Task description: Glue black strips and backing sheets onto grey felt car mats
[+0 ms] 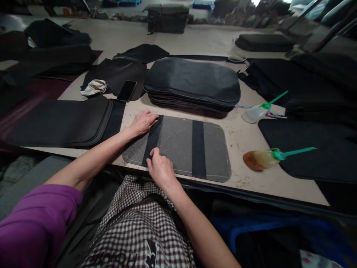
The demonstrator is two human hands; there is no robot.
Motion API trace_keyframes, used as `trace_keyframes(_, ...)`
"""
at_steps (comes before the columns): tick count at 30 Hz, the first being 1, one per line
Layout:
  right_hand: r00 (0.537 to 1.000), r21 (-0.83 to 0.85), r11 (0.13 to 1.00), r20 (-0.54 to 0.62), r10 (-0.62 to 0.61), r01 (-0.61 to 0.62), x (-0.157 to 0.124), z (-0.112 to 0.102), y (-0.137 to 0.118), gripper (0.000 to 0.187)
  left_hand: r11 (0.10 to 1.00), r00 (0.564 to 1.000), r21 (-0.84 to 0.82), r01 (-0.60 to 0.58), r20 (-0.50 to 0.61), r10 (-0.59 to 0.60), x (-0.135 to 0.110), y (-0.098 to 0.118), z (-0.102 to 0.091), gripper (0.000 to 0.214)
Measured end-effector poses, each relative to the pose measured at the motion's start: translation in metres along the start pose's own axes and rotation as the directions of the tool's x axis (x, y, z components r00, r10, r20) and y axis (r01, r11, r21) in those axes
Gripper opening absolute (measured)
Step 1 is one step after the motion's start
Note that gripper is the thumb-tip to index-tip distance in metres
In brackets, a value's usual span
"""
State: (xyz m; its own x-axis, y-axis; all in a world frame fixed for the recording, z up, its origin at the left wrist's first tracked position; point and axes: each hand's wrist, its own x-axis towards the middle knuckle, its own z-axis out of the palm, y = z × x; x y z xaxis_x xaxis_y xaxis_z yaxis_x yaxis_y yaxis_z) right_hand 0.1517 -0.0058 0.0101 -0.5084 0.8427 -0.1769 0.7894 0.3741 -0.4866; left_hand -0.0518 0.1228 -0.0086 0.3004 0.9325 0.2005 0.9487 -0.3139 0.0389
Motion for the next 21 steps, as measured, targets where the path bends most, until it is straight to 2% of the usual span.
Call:
trace_keyframes(4, 1.000, -0.184, 0.983, 0.006, -0.017, 0.017, -0.004, 0.003, -0.002, 0.019, 1.000, 1.000, -0.002, 0.001, -0.011, -0.001, 0.002, 0.000, 0.002, 0.031)
trace_keyframes(8, 0.985, -0.258, 0.958, -0.088, -0.150, 0.123, -0.012, 0.008, -0.004, 0.013, 0.999, 0.999, -0.037, -0.002, -0.033, 0.001, 0.005, -0.001, 0.003, 0.033)
trace_keyframes(11, 0.935, -0.309, 0.923, -0.194, -0.297, 0.229, -0.012, 0.010, -0.005, 0.007, 0.997, 1.000, -0.067, 0.024, -0.011, -0.025, 0.014, -0.007, 0.006, 0.037)
trace_keyframes(14, 0.881, -0.344, 0.899, -0.288, -0.376, 0.271, -0.013, 0.006, -0.001, 0.002, 0.996, 0.998, -0.063, 0.062, 0.003, -0.062, 0.026, -0.014, 0.010, 0.040)
trace_keyframes(16, 0.848, -0.298, 0.913, -0.370, -0.380, 0.279, -0.020, 0.000, 0.008, 0.006, 0.996, 0.997, -0.052, 0.069, -0.013, -0.070, 0.032, -0.016, 0.011, 0.041)
trace_keyframes(18, 0.805, -0.178, 0.936, -0.478, -0.351, 0.303, -0.035, -0.007, 0.025, 0.013, 0.997, 0.997, -0.020, 0.076, -0.019, -0.076, 0.035, -0.018, 0.011, 0.041)
trace_keyframes(20, 0.742, -0.021, 0.949, -0.619, -0.258, 0.313, -0.054, -0.017, 0.051, 0.015, 0.994, 0.994, 0.019, 0.109, -0.016, -0.108, 0.039, -0.020, 0.011, 0.039)
trace_keyframes(21, 0.703, 0.063, 0.953, -0.690, -0.173, 0.297, -0.065, -0.023, 0.067, 0.014, 0.990, 0.991, 0.034, 0.134, -0.011, -0.133, 0.041, -0.022, 0.011, 0.037)
